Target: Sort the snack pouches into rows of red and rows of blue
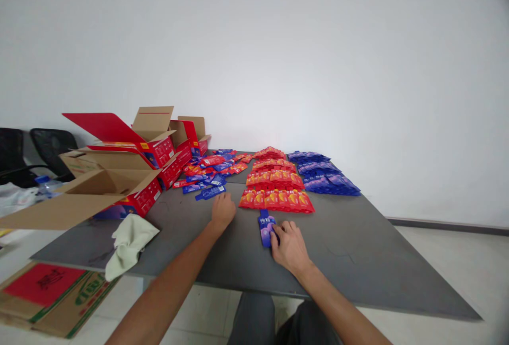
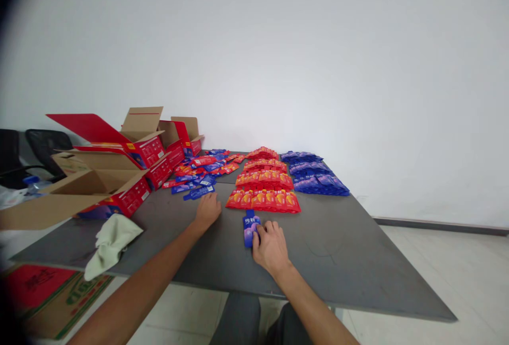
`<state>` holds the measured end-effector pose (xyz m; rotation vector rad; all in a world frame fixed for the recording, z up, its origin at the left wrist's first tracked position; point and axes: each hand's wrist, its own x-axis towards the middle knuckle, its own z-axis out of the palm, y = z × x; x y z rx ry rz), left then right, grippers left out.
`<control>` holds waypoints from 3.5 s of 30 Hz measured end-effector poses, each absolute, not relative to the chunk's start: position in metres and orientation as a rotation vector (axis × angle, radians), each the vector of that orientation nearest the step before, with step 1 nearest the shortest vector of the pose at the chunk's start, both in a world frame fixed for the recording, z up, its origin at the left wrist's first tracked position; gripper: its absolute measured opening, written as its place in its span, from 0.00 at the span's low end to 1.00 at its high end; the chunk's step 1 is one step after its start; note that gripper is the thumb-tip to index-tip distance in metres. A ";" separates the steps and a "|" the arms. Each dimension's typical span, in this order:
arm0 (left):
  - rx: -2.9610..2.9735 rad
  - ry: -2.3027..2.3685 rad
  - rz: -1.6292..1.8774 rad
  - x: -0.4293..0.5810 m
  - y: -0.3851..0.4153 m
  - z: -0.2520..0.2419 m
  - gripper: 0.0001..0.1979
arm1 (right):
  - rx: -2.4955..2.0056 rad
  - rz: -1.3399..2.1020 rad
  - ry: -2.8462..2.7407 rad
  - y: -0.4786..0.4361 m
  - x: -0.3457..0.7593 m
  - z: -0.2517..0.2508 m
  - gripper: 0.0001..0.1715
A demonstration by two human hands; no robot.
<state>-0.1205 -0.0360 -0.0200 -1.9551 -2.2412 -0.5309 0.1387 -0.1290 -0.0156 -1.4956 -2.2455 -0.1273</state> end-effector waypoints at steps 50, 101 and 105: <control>-1.940 -2.704 -0.507 -0.093 -0.083 0.013 0.18 | -1.484 -0.152 -2.246 -0.136 0.133 -0.013 0.21; -2.929 -1.748 -0.368 -0.055 -0.116 -0.025 0.27 | -1.274 0.073 -2.501 -0.133 0.137 -0.023 0.32; -2.923 -1.719 -0.404 -0.053 -0.119 -0.028 0.27 | -1.298 0.074 -2.506 -0.138 0.139 -0.021 0.32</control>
